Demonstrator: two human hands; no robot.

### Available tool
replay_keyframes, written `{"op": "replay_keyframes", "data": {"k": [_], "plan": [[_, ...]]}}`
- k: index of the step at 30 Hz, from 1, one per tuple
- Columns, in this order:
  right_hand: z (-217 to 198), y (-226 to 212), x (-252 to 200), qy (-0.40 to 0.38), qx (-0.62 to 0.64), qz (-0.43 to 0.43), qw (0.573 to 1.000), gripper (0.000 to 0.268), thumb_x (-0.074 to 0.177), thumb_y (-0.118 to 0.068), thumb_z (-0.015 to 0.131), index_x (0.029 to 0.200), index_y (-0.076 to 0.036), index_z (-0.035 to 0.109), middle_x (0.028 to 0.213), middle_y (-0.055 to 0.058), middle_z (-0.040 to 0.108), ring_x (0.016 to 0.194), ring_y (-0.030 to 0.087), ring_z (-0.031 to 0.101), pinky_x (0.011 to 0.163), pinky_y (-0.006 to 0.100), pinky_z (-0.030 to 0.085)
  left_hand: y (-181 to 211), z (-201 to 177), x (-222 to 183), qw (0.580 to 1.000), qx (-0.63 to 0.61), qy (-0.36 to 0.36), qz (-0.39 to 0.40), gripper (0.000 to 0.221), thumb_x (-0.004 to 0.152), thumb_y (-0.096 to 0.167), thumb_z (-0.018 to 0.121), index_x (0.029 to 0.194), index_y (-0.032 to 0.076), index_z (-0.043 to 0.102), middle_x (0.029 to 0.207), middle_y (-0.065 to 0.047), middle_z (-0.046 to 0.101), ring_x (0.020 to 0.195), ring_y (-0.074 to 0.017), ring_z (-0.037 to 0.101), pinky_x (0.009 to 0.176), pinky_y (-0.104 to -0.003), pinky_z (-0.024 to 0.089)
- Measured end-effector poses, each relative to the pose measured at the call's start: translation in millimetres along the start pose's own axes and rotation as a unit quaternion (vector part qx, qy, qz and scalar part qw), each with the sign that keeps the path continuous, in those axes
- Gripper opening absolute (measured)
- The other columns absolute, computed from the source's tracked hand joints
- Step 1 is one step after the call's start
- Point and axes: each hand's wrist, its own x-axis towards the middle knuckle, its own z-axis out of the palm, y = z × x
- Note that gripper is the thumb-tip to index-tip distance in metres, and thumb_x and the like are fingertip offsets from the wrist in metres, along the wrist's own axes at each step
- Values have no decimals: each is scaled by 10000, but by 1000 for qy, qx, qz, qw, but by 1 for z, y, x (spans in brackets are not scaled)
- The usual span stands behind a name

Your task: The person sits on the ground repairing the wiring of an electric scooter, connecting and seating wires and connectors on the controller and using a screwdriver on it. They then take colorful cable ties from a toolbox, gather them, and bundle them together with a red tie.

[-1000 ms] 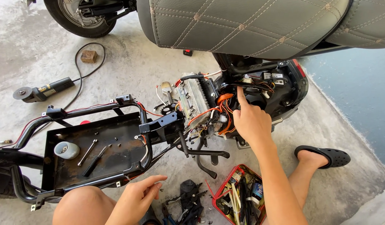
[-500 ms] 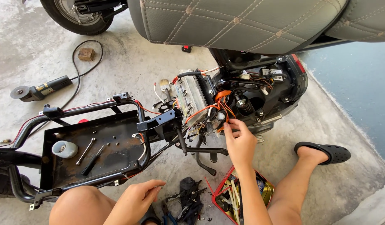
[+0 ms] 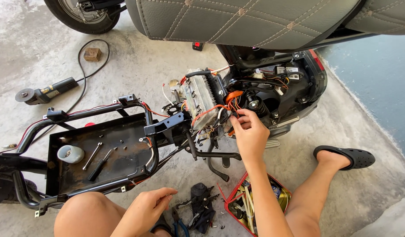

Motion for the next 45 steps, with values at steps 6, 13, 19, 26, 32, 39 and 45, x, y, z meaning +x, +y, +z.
{"op": "replay_keyframes", "data": {"k": [6,13,19,26,32,39,45], "plan": [[3,-10,-10,13,-22,0,1000,175,898,-93,797,1022,-24,695,773,34,731,602,89,649,552,256,513,4,0,0,1000,0,-7,-10,337,899,172,623,1211,137,744,840,-145,789,775,-267,771,743,-353,595],[14,-11,-39,-102,20,216,971,248,953,-206,669,1114,-33,744,776,53,766,649,101,754,473,281,551,2,0,0,1000,17,2,-1,332,890,184,632,1197,143,753,846,-144,779,782,-311,739,739,-372,578],[42,17,-37,-66,201,222,952,362,1012,-296,588,1052,48,696,928,32,750,667,123,732,430,262,510,4,-1,-2,999,36,-2,-18,327,896,201,631,1196,161,754,853,-149,776,806,-329,735,745,-389,575],[47,24,-27,-38,159,266,950,313,1006,-250,642,978,51,723,807,69,731,542,121,609,398,273,380,-1,0,-4,999,36,-2,-23,320,899,222,642,1195,172,754,864,-141,780,826,-331,741,757,-390,581],[46,40,-23,-37,232,267,935,246,990,-187,683,997,53,732,811,81,740,601,112,630,457,256,429,-8,2,-7,998,52,18,16,294,896,237,656,1162,167,760,875,-151,776,858,-360,720,758,-421,573],[36,27,-16,-76,202,294,931,280,988,-233,681,992,36,757,814,82,744,616,121,645,468,257,414,-5,3,-4,997,79,15,21,287,898,251,658,1154,167,755,908,-142,770,887,-364,708,774,-443,562],[22,25,-18,-106,261,304,910,256,1001,-182,645,1063,43,750,877,85,746,677,120,619,514,256,427,-6,6,-1,995,99,11,18,280,900,263,656,1148,176,754,918,-136,770,905,-361,706,790,-446,563]]}}
